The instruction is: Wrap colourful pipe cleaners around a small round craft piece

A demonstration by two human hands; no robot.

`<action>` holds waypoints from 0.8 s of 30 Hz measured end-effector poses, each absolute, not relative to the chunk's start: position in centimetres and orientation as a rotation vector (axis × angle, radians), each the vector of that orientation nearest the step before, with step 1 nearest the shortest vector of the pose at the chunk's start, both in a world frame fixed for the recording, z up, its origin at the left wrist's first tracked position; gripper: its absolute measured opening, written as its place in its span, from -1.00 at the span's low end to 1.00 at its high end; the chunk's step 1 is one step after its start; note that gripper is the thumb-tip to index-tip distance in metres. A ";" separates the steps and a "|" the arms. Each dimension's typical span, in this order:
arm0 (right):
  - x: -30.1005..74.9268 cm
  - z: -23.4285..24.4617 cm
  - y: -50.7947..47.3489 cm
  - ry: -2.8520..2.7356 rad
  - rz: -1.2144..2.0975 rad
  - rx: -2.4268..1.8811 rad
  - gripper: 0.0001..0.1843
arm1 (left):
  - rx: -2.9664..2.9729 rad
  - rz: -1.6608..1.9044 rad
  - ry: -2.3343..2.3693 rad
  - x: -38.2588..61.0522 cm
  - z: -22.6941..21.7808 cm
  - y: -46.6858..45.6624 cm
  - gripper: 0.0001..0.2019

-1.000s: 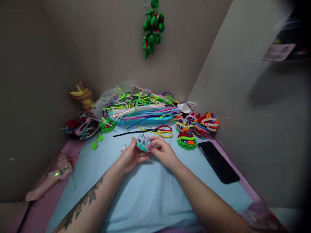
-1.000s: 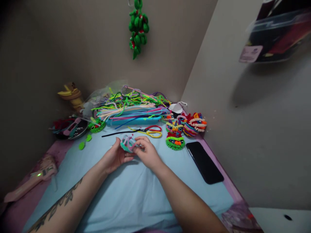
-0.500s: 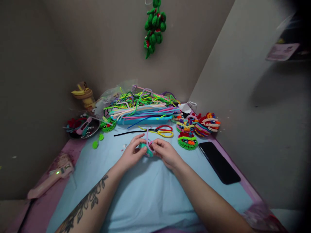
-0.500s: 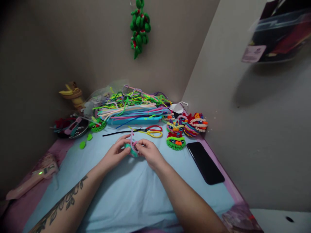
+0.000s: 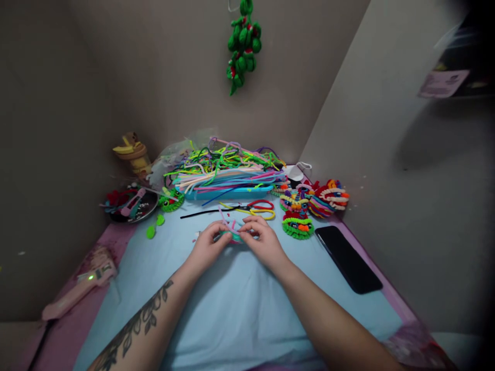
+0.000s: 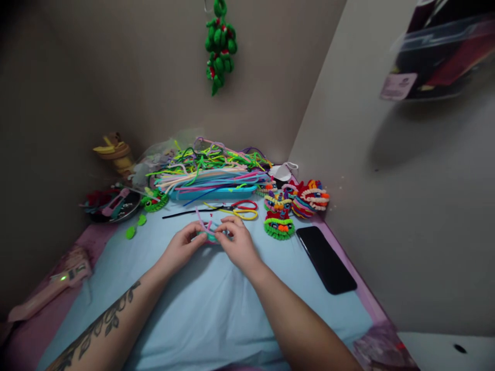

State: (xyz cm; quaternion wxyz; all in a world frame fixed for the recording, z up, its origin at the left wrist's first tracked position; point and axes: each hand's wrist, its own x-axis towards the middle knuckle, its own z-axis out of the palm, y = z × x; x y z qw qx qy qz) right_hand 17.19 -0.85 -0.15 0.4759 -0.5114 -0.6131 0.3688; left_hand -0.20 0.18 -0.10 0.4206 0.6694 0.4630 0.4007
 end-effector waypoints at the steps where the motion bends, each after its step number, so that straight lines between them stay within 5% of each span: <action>1: 17.1 -0.2 -0.8 -1.495 0.899 -1.255 -0.94 | 1.704 0.998 1.167 -0.2 0.0 0.1 -0.84; 10: 16.2 -0.5 -1.1 -1.476 0.856 -1.201 -0.97 | 1.804 0.978 1.216 0.2 -0.3 -0.3 -0.88; 16: 16.1 -0.8 -0.9 -1.329 1.045 -1.189 -0.76 | 1.910 0.964 1.209 0.2 -0.1 -0.6 -0.89; 24: 16.2 -0.8 -0.8 -1.413 1.139 -1.173 -0.83 | 1.700 1.251 1.329 -0.1 0.6 -0.5 -0.78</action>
